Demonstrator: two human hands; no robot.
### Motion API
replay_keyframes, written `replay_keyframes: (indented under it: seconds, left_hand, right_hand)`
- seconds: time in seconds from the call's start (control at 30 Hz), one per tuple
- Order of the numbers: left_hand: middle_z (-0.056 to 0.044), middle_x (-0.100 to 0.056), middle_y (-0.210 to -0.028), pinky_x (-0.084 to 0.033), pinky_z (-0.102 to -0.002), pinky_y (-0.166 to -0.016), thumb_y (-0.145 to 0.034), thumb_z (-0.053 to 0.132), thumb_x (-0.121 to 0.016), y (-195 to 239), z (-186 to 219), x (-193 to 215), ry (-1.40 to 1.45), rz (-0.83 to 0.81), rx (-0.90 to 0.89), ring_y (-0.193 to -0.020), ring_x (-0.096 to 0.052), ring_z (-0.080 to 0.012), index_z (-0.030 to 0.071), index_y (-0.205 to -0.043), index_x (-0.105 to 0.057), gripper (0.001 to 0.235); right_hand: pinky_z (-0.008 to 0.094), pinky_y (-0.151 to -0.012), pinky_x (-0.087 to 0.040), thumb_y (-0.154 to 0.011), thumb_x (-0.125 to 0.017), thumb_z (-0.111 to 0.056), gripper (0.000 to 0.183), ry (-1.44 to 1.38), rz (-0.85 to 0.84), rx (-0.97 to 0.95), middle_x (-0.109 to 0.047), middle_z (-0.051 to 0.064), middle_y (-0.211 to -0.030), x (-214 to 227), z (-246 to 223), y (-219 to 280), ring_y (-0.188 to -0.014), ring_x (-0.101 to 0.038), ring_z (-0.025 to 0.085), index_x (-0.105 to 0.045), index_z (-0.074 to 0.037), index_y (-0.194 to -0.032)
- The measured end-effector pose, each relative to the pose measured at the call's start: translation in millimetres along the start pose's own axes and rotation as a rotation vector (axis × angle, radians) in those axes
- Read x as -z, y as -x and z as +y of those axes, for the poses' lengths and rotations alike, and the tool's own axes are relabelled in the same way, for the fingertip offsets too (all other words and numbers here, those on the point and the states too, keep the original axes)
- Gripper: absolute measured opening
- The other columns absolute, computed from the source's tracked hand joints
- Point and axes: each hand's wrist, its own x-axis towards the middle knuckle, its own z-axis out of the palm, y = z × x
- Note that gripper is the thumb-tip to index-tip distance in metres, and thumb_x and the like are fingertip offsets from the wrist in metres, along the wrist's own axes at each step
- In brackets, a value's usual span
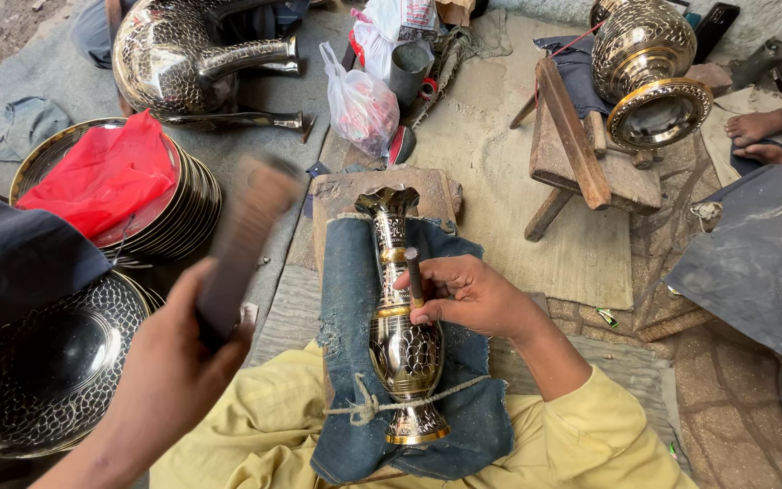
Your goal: The person hammers a metal chisel against a brass vase to create a decorative dimpled pattern. They repeatedly strike the chisel with a wooden mallet while rotating the vase to cover different areas.
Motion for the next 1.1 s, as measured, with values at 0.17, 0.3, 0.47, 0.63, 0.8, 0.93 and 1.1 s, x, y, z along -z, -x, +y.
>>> replay_keyframes:
  seconds: [0.17,0.3,0.47,0.63,0.8,0.93,1.1]
  left_hand:
    - [-0.017,-0.071,-0.082,-0.052,-0.049,-0.066,-0.075,0.013,-0.073,-24.7,37.6,17.4,-0.435,0.024,-0.470,-0.079,-0.072,-0.0364,0.019,-0.149,-0.049,0.078]
    - [-0.019,-0.071,-0.084,-0.054,-0.050,-0.068,-0.076,0.009,-0.068,-50.0,75.1,19.4,-0.290,-0.129,-0.426,-0.081,-0.071,-0.0388,0.016,-0.142,-0.049,0.069]
    - [-0.012,-0.073,-0.094,-0.056,-0.048,-0.072,-0.084,0.005,-0.059,-82.4,137.9,14.5,-0.739,-0.258,-0.481,-0.086,-0.073,-0.0341,0.023,-0.135,-0.058,0.054]
    - [-0.004,-0.075,-0.097,-0.060,-0.042,-0.070,-0.098,0.015,-0.056,-98.8,197.5,-5.3,-1.069,-0.397,-0.468,-0.085,-0.075,-0.0263,0.029,-0.126,-0.065,0.034]
    - [-0.002,-0.077,-0.095,-0.058,-0.036,-0.074,-0.097,0.025,-0.064,-100.1,228.8,-25.8,-1.195,-0.484,-0.462,-0.086,-0.075,-0.0226,0.030,-0.122,-0.073,0.027]
    - [-0.004,-0.076,-0.098,-0.057,-0.036,-0.072,-0.095,0.026,-0.066,-93.1,241.2,-33.4,-1.122,-0.416,-0.600,-0.087,-0.075,-0.0231,0.027,-0.122,-0.072,0.027]
    - [-0.005,-0.075,-0.103,-0.055,-0.041,-0.072,-0.095,0.026,-0.067,-88.1,244.5,-40.1,-1.017,-0.320,-0.740,-0.093,-0.073,-0.0269,0.028,-0.118,-0.074,0.024]
  right_hand:
    - [0.028,-0.092,-0.057,-0.093,-0.075,0.001,0.036,0.007,-0.002,0.042,-0.071,0.002,-0.096,-1.8,4.1,3.3,-0.094,-0.067,0.010,-0.066,0.001,-0.128]
    - [0.026,-0.081,-0.056,-0.088,-0.076,0.000,0.039,-0.057,0.208,-0.022,-0.069,0.001,-0.094,-14.3,11.1,9.4,-0.087,-0.067,0.008,-0.065,0.000,-0.125]
    - [0.024,-0.067,-0.055,-0.087,-0.078,0.000,0.035,-0.067,0.546,0.011,-0.068,0.003,-0.087,-36.1,17.8,15.5,-0.075,-0.063,0.007,-0.063,0.000,-0.118]
    - [0.024,-0.062,-0.056,-0.085,-0.078,0.001,0.034,-0.153,0.744,0.019,-0.069,0.005,-0.083,-48.7,22.6,19.6,-0.069,-0.065,0.009,-0.062,-0.001,-0.114]
    - [0.024,-0.060,-0.055,-0.084,-0.078,0.003,0.033,-0.211,0.814,0.046,-0.066,0.006,-0.080,-54.7,23.3,20.5,-0.068,-0.064,0.011,-0.060,-0.002,-0.111]
    - [0.025,-0.061,-0.057,-0.084,-0.078,0.001,0.031,-0.131,0.890,-0.026,-0.064,0.005,-0.080,-60.7,19.6,23.1,-0.067,-0.065,0.011,-0.059,-0.003,-0.108]
    - [0.026,-0.061,-0.059,-0.084,-0.078,0.001,0.030,-0.155,0.921,0.015,-0.065,0.006,-0.080,-65.9,20.6,26.6,-0.067,-0.066,0.013,-0.055,-0.004,-0.103]
